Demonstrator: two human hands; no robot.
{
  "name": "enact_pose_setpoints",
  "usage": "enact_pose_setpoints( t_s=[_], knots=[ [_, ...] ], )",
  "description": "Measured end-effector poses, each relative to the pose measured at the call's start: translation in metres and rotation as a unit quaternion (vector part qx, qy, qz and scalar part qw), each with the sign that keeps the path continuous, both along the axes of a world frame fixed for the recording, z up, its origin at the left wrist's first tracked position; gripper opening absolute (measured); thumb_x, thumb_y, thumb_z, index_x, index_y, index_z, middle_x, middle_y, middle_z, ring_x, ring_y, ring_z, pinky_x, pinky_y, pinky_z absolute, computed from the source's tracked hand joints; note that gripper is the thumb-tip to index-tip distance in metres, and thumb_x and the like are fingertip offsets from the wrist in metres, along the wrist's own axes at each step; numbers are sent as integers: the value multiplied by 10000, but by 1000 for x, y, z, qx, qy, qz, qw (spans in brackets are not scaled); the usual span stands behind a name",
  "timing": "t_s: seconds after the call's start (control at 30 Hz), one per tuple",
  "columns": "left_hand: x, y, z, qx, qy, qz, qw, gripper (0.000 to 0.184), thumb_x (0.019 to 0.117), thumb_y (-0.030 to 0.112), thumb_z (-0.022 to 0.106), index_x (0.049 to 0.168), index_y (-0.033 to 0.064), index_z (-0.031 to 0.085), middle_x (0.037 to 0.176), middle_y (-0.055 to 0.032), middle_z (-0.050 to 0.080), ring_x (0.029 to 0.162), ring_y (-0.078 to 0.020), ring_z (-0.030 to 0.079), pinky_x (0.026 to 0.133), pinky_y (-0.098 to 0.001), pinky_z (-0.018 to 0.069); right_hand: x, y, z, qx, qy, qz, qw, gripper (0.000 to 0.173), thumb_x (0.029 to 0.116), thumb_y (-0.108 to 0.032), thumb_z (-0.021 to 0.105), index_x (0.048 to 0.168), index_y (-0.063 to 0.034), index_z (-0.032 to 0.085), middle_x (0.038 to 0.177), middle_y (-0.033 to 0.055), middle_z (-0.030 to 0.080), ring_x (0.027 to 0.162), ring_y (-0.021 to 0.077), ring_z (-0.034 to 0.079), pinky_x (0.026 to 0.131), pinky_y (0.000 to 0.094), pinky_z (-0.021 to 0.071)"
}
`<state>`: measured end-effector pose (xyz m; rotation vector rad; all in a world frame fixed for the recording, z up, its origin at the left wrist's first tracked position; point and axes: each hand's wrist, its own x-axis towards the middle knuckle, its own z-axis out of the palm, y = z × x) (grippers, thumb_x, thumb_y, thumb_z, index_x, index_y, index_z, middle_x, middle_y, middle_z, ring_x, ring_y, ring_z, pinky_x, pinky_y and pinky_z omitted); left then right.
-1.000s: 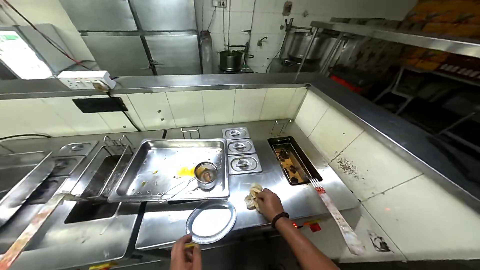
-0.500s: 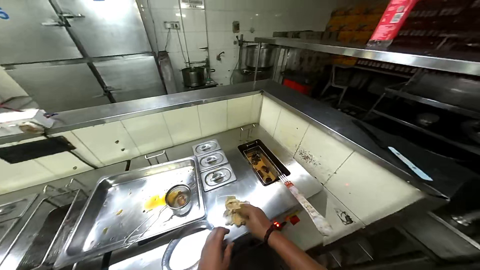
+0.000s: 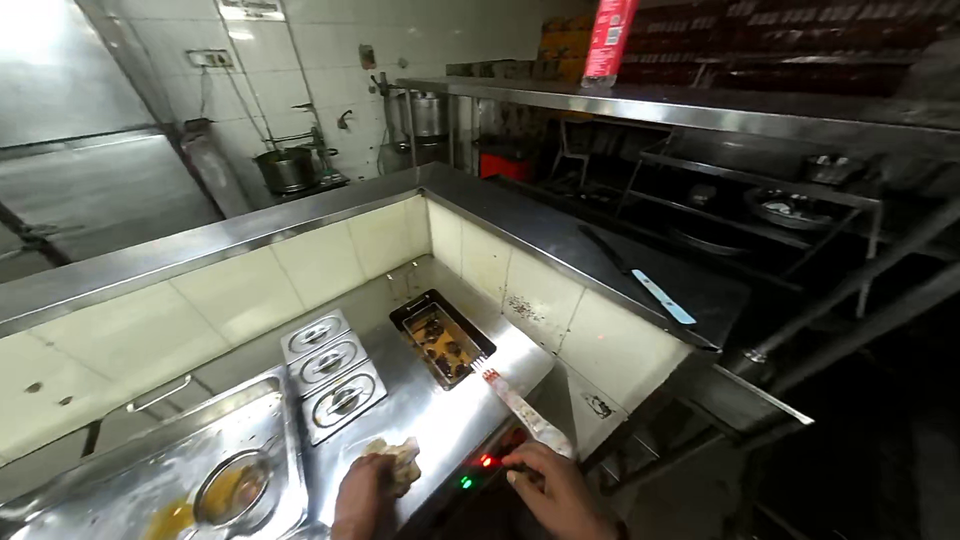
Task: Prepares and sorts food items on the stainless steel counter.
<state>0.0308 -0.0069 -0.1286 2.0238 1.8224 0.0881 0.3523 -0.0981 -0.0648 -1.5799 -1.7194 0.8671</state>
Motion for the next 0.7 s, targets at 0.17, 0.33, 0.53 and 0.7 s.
enact_pose_setpoints(
  t_s=[0.17,0.33,0.53,0.7],
  knots=[
    [-3,-5,14,43,-40,18,998,192,882,176,709,1029,89,797,1074,-154,759,1053,-371,714,953,-631,542,50,-5,37,88,16,-81,993,208,988,-199,658,1137,-109,772,1168,80,719,873,134,720,751,311,631],
    [-5,-4,16,38,-42,31,998,216,898,190,700,1045,58,788,1056,-164,763,1026,-365,725,941,-638,540,112,-8,87,298,36,-160,940,181,963,-162,686,1090,-66,771,1075,67,723,818,79,697,684,248,626],
    [-9,-10,23,5,-60,84,995,434,992,182,604,1420,107,609,1087,-154,769,1022,-385,734,949,-651,537,204,0,123,415,1,-209,886,178,983,-192,686,1116,-81,725,1104,44,668,900,51,669,749,218,607],
    [13,-36,26,143,-105,141,974,461,901,117,695,1350,28,647,1323,-223,655,1260,-417,604,1076,-590,478,253,40,124,405,19,-205,891,227,1005,-147,638,1101,52,688,1135,120,627,854,53,651,699,209,591]
  ],
)
